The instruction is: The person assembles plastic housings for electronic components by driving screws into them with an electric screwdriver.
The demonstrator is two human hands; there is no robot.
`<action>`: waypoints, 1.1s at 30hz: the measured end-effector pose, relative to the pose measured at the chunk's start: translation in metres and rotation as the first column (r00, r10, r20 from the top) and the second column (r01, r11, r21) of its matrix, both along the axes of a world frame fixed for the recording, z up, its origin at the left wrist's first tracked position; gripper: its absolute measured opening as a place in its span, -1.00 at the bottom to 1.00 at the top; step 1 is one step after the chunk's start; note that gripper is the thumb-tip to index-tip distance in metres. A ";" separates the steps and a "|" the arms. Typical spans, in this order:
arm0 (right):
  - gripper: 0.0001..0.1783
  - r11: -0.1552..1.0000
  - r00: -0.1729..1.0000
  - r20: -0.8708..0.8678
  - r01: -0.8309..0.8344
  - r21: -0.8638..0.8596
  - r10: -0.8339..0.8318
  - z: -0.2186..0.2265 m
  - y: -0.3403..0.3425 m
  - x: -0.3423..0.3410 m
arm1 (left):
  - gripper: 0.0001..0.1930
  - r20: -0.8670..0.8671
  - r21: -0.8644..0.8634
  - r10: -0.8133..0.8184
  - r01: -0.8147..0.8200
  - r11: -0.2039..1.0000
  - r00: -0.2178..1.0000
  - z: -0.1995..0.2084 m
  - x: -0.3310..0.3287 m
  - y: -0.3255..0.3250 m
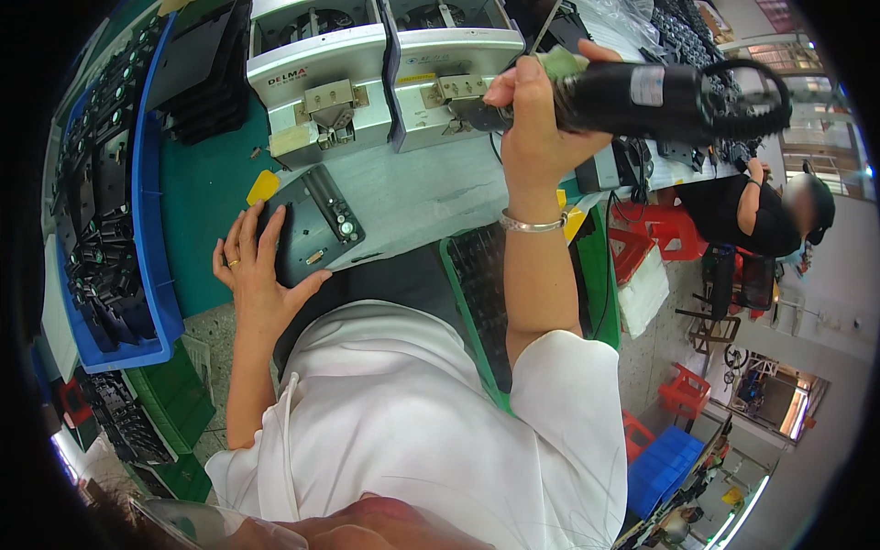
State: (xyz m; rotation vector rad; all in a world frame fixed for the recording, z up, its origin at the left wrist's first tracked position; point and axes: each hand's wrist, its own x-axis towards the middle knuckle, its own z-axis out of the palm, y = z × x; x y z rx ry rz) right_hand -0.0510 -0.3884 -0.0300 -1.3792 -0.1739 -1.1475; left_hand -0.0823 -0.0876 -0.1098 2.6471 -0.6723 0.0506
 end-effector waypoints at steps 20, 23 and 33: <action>-0.47 0.805 0.836 -0.087 -0.486 0.340 0.541 -0.024 0.111 -0.043 | -0.63 0.145 -0.227 -0.076 0.108 0.968 0.986 -0.019 -0.019 0.018; -0.45 0.827 0.814 -0.211 -0.467 0.314 0.540 -0.033 0.124 -0.043 | -0.65 0.167 -0.219 -0.078 0.114 0.969 0.983 -0.021 -0.020 0.017; -0.45 0.860 0.797 -0.325 -0.483 0.165 0.509 -0.050 0.133 -0.038 | -0.66 0.167 -0.240 -0.066 0.105 0.965 0.984 -0.024 -0.019 0.016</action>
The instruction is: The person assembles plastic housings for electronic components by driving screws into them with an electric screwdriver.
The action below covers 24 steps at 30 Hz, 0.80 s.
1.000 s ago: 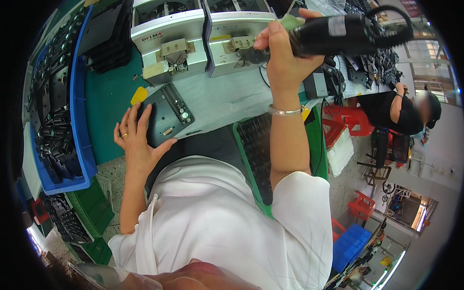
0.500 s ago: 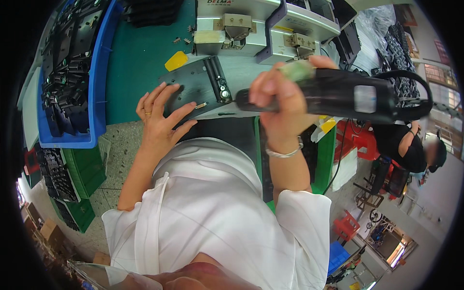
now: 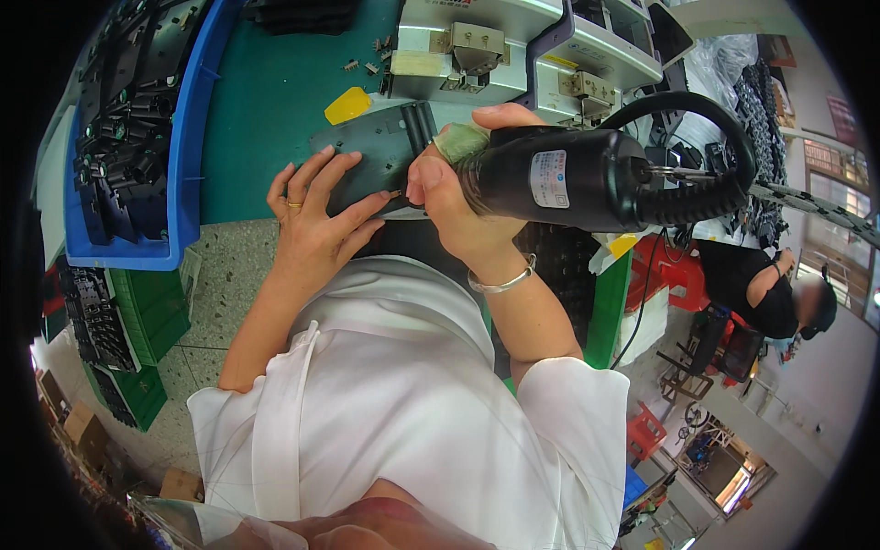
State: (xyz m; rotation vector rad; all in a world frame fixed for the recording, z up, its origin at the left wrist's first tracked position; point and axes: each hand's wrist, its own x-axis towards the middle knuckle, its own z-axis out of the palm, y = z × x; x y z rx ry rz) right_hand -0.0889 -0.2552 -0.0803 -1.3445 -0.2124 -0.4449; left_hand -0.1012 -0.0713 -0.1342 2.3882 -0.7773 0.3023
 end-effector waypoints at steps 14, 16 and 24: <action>-0.54 0.994 0.995 0.066 -0.067 -0.087 0.073 -0.005 0.005 0.007 | -0.67 -0.048 -0.009 0.004 -0.004 1.000 0.999 0.003 0.001 -0.002; -0.58 0.984 0.996 0.069 -0.045 -0.170 0.058 -0.005 0.007 0.007 | -0.68 -0.081 -0.012 0.004 -0.005 1.000 0.997 0.005 0.001 -0.002; -0.59 0.958 0.999 0.038 0.035 -0.286 -0.025 -0.007 0.015 0.009 | -0.72 -0.123 -0.064 -0.031 0.024 0.998 0.992 0.007 0.007 -0.007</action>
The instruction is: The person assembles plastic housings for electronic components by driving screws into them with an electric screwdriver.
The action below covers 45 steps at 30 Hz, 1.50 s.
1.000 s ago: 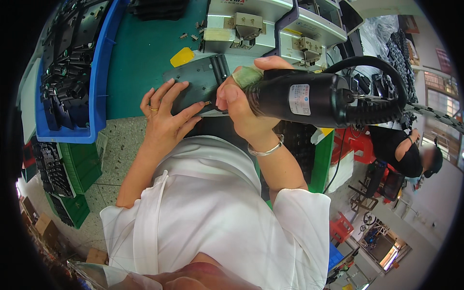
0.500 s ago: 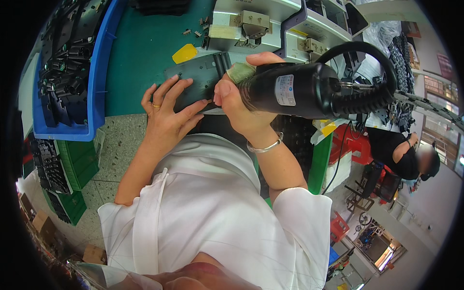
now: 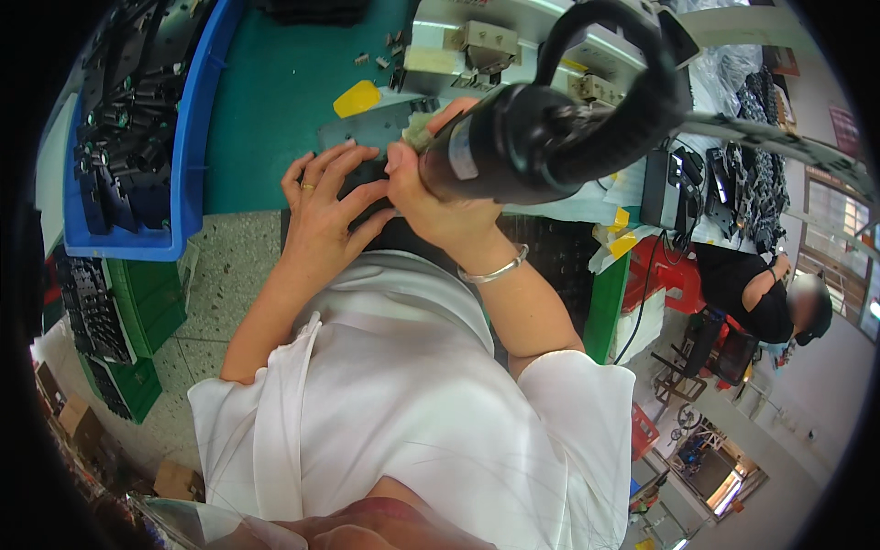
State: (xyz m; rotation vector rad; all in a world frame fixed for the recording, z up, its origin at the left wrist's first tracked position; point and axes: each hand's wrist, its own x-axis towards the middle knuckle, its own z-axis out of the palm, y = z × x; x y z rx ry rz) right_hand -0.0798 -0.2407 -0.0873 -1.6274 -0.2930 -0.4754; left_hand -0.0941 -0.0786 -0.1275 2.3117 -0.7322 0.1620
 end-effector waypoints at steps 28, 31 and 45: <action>-0.42 0.832 0.761 0.370 0.391 0.393 -0.532 0.060 -0.148 0.016 | -0.85 0.266 -0.961 -0.961 0.053 -0.270 -0.080 0.127 -0.015 -0.040; -0.42 0.834 0.777 0.366 0.346 0.430 -0.511 0.059 -0.146 0.020 | -0.78 0.282 -0.959 -0.950 -0.029 -0.281 -0.136 0.126 -0.022 -0.039; -0.49 0.900 0.829 0.358 0.356 0.253 -0.429 0.058 -0.148 0.028 | -0.75 0.425 -0.882 -0.846 0.061 -0.466 -0.321 0.119 -0.017 -0.047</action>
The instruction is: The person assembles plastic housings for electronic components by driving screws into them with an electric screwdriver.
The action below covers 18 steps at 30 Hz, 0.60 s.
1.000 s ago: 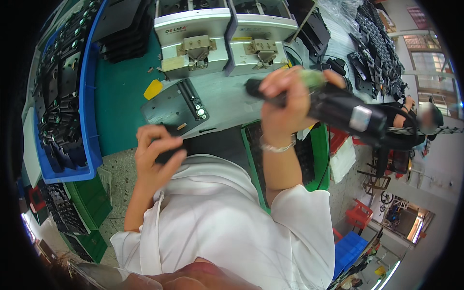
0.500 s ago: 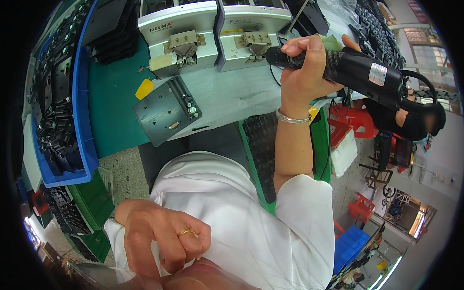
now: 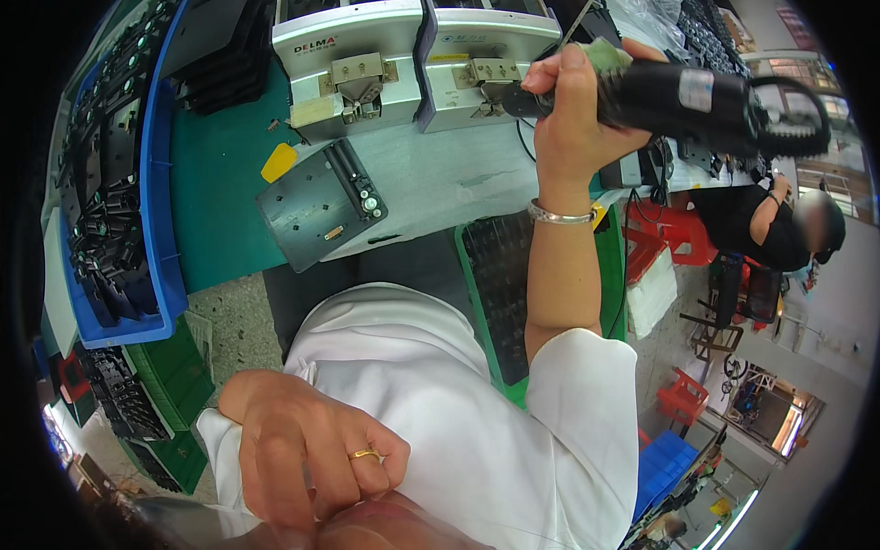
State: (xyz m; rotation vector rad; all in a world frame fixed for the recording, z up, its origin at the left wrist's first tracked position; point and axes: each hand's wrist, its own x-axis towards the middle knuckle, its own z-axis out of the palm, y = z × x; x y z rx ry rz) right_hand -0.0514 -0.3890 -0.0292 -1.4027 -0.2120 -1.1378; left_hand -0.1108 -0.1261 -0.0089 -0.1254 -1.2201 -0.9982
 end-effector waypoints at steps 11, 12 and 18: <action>-0.47 0.930 0.952 -0.064 -0.277 0.240 0.300 0.014 0.029 -0.029 | -0.90 -0.068 0.183 0.403 -0.385 0.904 0.913 -0.025 -0.002 0.048; -0.49 0.882 0.933 -0.054 -0.317 0.349 0.356 0.007 0.039 -0.033 | -0.89 0.079 0.251 0.598 -0.596 0.763 0.798 -0.039 0.008 0.051; -0.50 0.811 0.824 -0.169 -0.457 0.364 0.540 -0.021 0.124 -0.048 | -0.75 0.916 -0.154 0.272 -0.886 -0.437 -0.294 -0.104 0.021 0.062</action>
